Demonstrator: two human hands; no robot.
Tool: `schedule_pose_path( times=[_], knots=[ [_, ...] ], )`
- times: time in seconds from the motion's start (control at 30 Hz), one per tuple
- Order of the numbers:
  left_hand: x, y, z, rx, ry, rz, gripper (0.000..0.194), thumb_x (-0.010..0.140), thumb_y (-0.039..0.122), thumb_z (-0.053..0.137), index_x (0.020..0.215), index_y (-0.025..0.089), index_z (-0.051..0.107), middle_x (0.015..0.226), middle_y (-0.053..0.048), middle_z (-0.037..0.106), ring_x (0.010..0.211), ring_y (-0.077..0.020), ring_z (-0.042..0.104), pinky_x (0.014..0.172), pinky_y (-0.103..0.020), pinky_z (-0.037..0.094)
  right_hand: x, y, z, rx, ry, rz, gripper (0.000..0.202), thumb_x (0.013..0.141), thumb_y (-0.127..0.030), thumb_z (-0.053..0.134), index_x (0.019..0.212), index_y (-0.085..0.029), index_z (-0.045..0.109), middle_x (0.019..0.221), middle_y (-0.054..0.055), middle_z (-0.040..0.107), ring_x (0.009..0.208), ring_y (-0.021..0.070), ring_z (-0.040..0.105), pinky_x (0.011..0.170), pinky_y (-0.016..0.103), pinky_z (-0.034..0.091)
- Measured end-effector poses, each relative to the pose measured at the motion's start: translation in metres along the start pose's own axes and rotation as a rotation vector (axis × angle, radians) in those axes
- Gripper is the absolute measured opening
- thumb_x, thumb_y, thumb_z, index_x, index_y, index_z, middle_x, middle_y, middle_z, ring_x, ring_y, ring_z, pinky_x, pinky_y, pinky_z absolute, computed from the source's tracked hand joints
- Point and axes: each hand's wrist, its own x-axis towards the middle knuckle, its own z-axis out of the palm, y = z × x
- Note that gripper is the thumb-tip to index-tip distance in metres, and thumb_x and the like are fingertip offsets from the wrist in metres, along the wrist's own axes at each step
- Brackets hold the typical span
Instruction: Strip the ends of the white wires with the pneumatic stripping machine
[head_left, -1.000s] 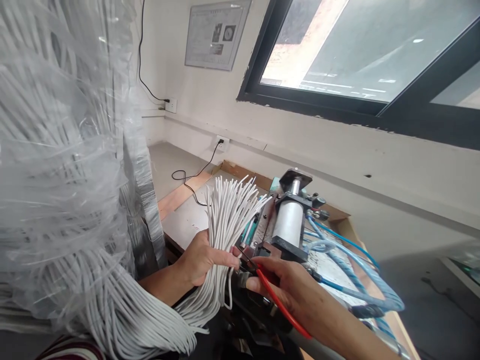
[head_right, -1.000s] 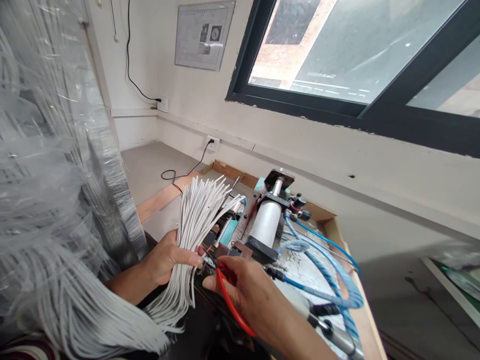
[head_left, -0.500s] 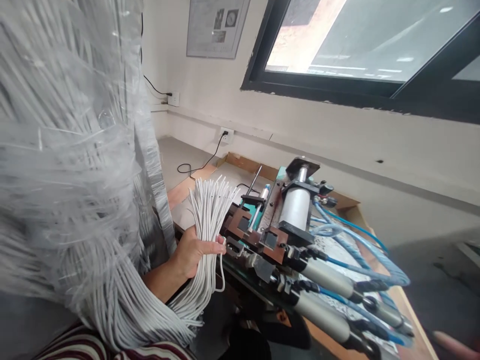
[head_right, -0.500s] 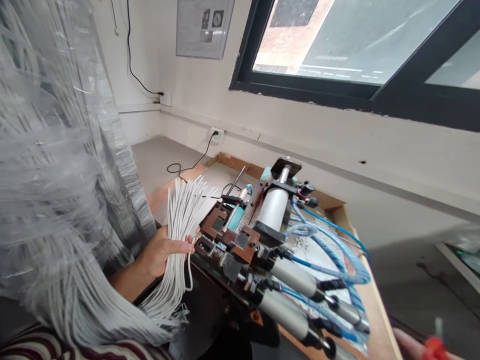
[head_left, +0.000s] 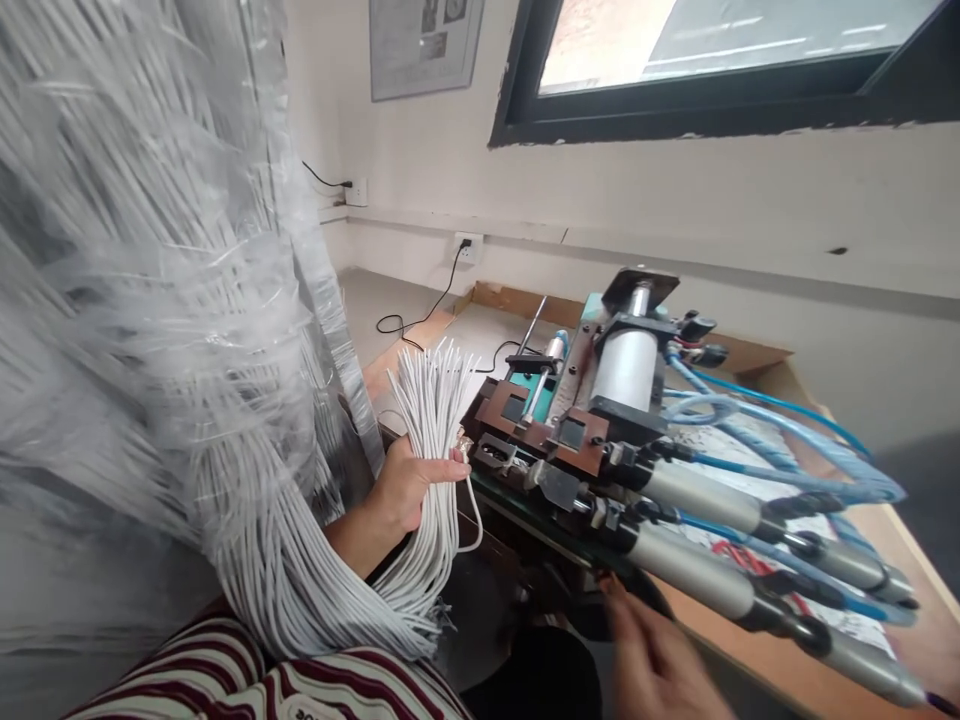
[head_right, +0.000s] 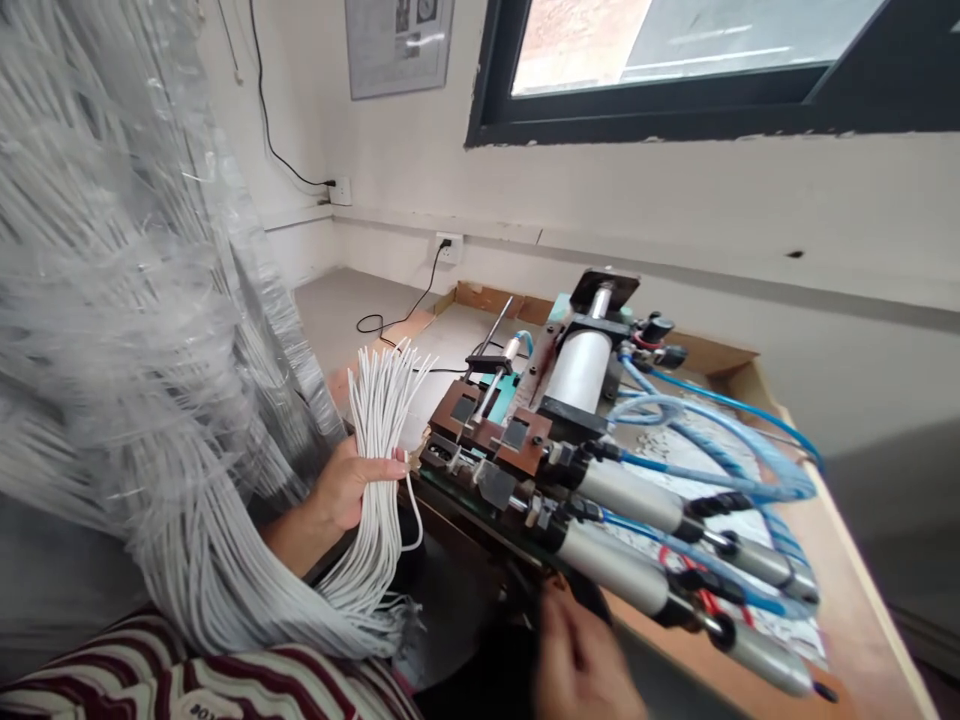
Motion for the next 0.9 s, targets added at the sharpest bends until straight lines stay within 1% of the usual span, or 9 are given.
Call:
schedule_pose_path(
  times=[0.03,0.1,0.17,0.2,0.33,0.43,0.5,0.67,0.9],
  knots=[
    [-0.001,-0.001,0.002,0.001,-0.004,-0.004,0.033,0.041,0.001,0.072,0.072,0.011,0.065,0.062,0.001,0.063,0.059,-0.0108,0.055,0.065,-0.027,0.044,-0.008,-0.016,0.021,0.132,-0.062,-0.086,0.026,0.074,-0.034,0.056,0.093,-0.018,0.067,0.095,0.013,0.066,0.089,0.0316,0.059,0.081,0.045,0.042],
    [-0.002,-0.002,0.006,0.018,-0.005,-0.015,0.035,0.041,0.002,0.073,0.074,0.011,0.065,0.062,0.001,0.063,0.059,-0.0107,0.055,0.065,-0.026,0.043,-0.017,-0.049,0.056,0.353,-0.257,-0.175,0.024,0.078,-0.030,0.052,0.095,-0.020,0.067,0.098,0.010,0.065,0.089,0.0263,0.060,0.080,0.039,0.044],
    [-0.004,-0.001,0.007,0.048,-0.003,-0.009,0.033,0.043,0.004,0.073,0.074,0.011,0.065,0.062,0.001,0.063,0.059,-0.0106,0.055,0.063,-0.025,0.043,-0.019,-0.073,0.077,0.508,-0.371,-0.187,0.019,0.077,-0.028,0.055,0.088,-0.021,0.069,0.085,0.008,0.067,0.076,0.0217,0.061,0.071,0.033,0.047],
    [-0.004,0.001,0.007,0.064,0.000,0.002,0.031,0.044,0.005,0.073,0.074,0.011,0.065,0.062,0.001,0.063,0.059,-0.0106,0.056,0.063,-0.025,0.043,-0.019,-0.080,0.082,0.564,-0.379,-0.149,0.017,0.077,-0.028,0.056,0.085,-0.021,0.070,0.078,0.006,0.066,0.068,0.0193,0.059,0.065,0.031,0.047],
    [-0.002,0.007,0.000,0.105,0.041,0.045,0.017,0.048,0.008,0.072,0.063,0.010,0.064,0.059,0.001,0.063,0.056,-0.0103,0.056,0.060,-0.024,0.043,-0.012,-0.082,0.090,0.810,-0.319,0.168,0.016,0.073,-0.030,0.064,0.081,-0.019,0.070,0.068,0.004,0.063,0.055,0.0135,0.051,0.051,0.025,0.041],
    [0.003,0.008,-0.001,0.100,0.069,0.016,0.017,0.048,0.010,0.073,0.063,0.011,0.065,0.055,0.002,0.062,0.052,-0.0099,0.056,0.057,-0.024,0.044,-0.002,-0.081,0.094,1.031,-0.236,0.417,0.021,0.067,-0.033,0.069,0.081,-0.017,0.071,0.066,0.004,0.064,0.052,0.0107,0.048,0.046,0.022,0.037],
    [0.006,0.008,0.002,0.104,0.069,-0.005,0.017,0.047,0.010,0.074,0.062,0.011,0.065,0.053,0.002,0.062,0.049,-0.0093,0.055,0.056,-0.024,0.043,0.007,-0.086,0.095,1.139,-0.188,0.527,0.023,0.061,-0.033,0.074,0.077,-0.017,0.071,0.063,0.003,0.064,0.050,0.0090,0.046,0.045,0.021,0.035],
    [0.010,0.007,0.009,0.106,0.044,-0.031,0.018,0.048,0.010,0.074,0.063,0.011,0.065,0.054,0.002,0.062,0.049,-0.0091,0.055,0.055,-0.024,0.044,0.022,-0.098,0.093,1.240,-0.201,0.648,0.023,0.054,-0.029,0.078,0.071,-0.015,0.071,0.057,0.002,0.061,0.044,0.0061,0.041,0.040,0.018,0.030],
    [0.010,0.007,0.010,0.126,0.063,-0.044,0.016,0.049,0.011,0.074,0.063,0.012,0.066,0.051,0.003,0.060,0.045,-0.0068,0.052,0.054,-0.022,0.043,0.026,-0.098,0.093,1.291,-0.255,0.710,0.022,0.055,-0.028,0.077,0.069,-0.013,0.071,0.052,0.000,0.058,0.042,0.0046,0.037,0.038,0.017,0.024]
  ],
)
